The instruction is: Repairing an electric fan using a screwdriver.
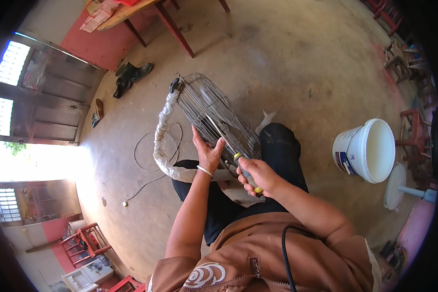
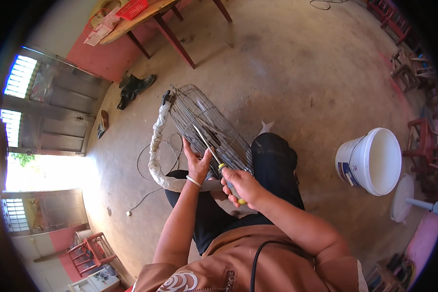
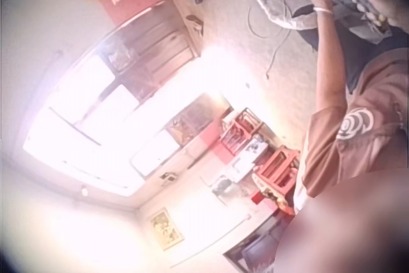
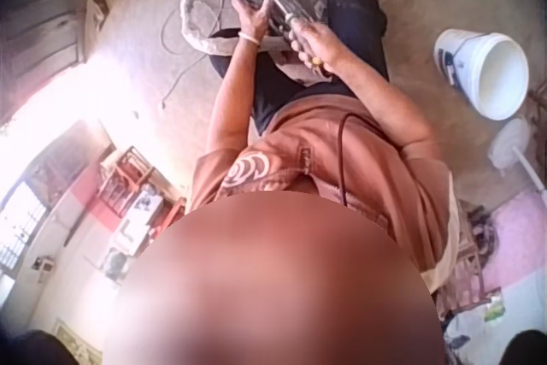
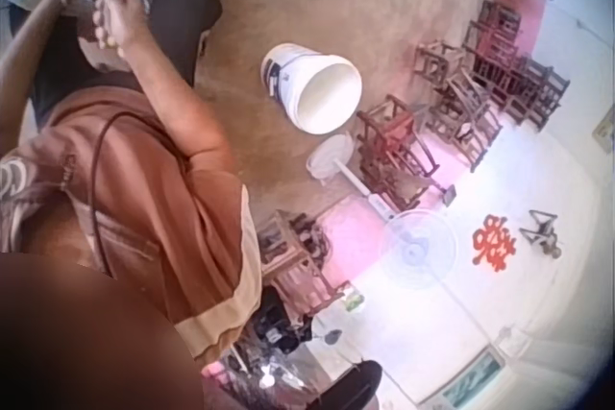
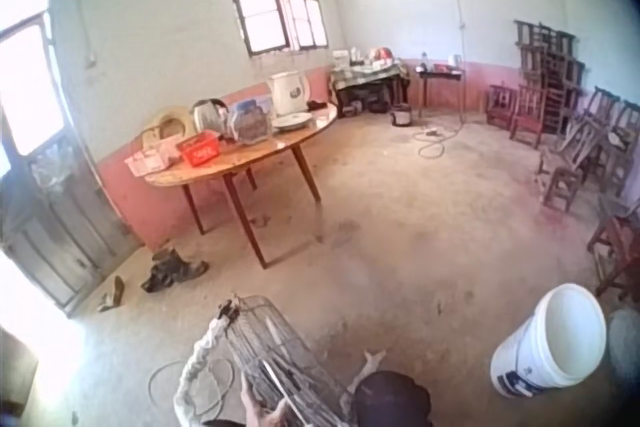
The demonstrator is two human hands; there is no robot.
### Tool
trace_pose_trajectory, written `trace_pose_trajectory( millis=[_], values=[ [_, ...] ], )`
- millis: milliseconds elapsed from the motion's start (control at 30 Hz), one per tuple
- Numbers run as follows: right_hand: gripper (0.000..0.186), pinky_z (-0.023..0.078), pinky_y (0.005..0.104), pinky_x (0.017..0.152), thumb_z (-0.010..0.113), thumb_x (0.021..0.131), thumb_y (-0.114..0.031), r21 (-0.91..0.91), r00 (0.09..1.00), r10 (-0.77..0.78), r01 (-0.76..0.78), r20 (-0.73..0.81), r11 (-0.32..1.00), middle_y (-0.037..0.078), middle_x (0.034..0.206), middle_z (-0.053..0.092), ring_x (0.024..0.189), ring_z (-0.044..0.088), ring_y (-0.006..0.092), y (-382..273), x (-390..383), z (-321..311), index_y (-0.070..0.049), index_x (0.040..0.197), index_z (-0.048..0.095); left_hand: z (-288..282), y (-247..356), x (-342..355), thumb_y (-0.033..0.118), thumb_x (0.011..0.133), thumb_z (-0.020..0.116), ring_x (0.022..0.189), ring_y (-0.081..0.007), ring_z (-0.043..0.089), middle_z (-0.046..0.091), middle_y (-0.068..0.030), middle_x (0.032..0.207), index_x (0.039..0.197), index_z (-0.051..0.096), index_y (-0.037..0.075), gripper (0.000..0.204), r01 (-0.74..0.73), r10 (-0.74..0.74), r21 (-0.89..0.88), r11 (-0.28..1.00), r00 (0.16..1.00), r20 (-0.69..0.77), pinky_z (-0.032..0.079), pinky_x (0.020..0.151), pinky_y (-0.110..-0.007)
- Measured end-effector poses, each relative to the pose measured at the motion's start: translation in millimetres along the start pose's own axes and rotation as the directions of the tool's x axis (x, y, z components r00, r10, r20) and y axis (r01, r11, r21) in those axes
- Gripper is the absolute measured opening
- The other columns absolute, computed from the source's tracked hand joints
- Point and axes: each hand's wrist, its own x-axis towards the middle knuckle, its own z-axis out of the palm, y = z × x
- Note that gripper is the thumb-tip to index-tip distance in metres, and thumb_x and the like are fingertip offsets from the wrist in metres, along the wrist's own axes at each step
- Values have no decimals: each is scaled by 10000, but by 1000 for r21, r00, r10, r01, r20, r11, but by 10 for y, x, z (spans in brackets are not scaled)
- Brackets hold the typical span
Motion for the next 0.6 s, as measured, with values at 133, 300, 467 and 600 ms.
trace_pose_trajectory(
  millis=[133, 300, 467, 600],
  values=[
    [399, 399, 248, 369, 524, 963, -457, -58, 996, -84, 85, 12, 995, 26, 669, 521, 434, 472, 104, 156, 155, -172, -61, 910, 529, -13, -22, 5, 425, 715, 823, 907, -191, 427, 368, -146, 1285, 1519, 81, 36, 1161, -64, 64, 73, 995, 998, 4, 418, 684, -252],
    [382, 385, 225, 376, 528, 972, -422, -228, 997, -59, 70, 55, 971, 26, 677, 541, 433, 463, 81, -90, 242, -522, -47, 902, 541, -7, 39, 0, 451, 721, 815, 899, -195, 428, 376, -154, 1269, 1513, 82, 19, 1163, 65, -65, -21, 998, 998, 9, 425, 737, -279],
    [358, 358, 212, 372, 543, 976, -377, -576, 981, -195, 165, 10, 801, 13, 633, 546, 416, 447, 54, -389, 257, -589, -37, 867, 577, -1, -13, -6, 465, 711, 819, 901, -190, 430, 366, -160, 1281, 1515, 86, 31, 1171, -23, 24, 39, 999, 1000, -3, 426, 718, -267],
    [367, 403, 252, 430, 593, 945, -380, -784, 940, -337, 252, 58, 568, 18, 627, 580, 451, 490, 72, -634, 320, -674, -28, 844, 617, -12, 27, 9, 455, 714, 820, 951, -203, 438, 358, -163, 1298, 1516, 89, 38, 1163, 14, -14, 3, 1000, 1000, 19, 430, 730, -276]
  ],
)
